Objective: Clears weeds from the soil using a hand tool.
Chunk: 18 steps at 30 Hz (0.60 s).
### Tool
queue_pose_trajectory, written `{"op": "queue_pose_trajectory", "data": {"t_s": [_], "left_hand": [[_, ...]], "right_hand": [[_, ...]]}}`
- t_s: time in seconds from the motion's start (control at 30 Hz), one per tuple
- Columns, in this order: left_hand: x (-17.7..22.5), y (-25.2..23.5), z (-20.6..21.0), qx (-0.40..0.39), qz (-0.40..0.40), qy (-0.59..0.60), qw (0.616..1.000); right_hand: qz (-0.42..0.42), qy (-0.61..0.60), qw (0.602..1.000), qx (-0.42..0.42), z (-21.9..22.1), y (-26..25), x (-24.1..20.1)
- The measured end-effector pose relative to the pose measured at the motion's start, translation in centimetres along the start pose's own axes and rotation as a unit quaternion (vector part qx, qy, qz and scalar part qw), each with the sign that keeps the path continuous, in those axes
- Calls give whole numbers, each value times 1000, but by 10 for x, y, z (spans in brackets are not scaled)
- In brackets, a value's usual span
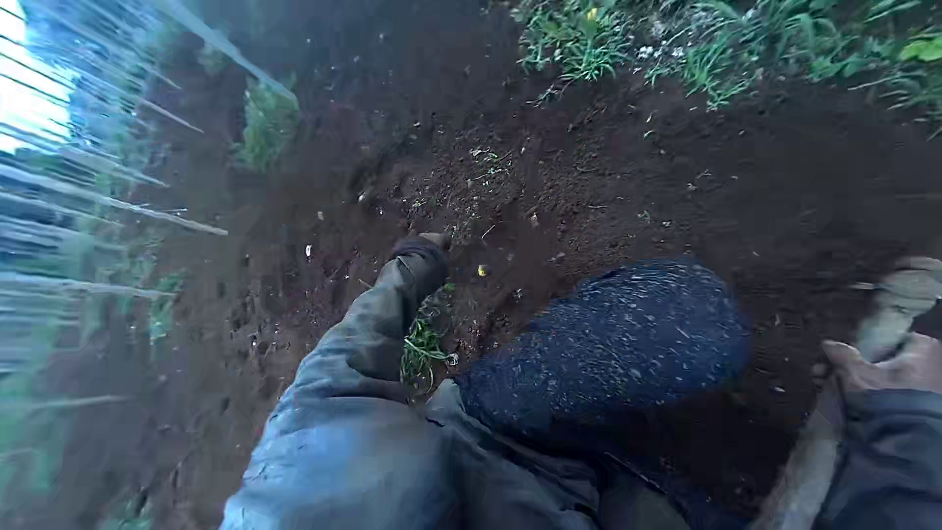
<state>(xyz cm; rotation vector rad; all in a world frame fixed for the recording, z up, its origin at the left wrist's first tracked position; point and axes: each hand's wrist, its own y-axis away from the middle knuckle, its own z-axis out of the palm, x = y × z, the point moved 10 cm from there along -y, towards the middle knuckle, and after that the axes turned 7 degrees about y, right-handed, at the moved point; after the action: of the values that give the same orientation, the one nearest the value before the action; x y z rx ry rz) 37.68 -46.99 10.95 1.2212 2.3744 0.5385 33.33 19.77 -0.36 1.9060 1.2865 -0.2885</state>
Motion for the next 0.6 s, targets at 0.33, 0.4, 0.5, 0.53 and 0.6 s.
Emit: {"op": "queue_pose_trajectory", "data": {"t_s": [0.33, 0.4, 0.5, 0.53, 0.6], "left_hand": [[319, 15, -69, 43, 218, -122, 967], [374, -3, -57, 51, 275, -156, 947], [462, -58, -27, 23, 343, -172, 923], [491, -83, -19, 27, 353, -190, 916], [548, -125, -11, 38, 382, -226, 895]], "right_hand": [[185, 84, 979, 25, -12, 29, 60], [216, 108, 970, -8, -8, 34, 66], [250, 134, 957, -60, -1, 30, 72], [268, 142, 950, -79, 2, 27, 70], [311, 140, 933, -110, 4, 19, 61]]}}
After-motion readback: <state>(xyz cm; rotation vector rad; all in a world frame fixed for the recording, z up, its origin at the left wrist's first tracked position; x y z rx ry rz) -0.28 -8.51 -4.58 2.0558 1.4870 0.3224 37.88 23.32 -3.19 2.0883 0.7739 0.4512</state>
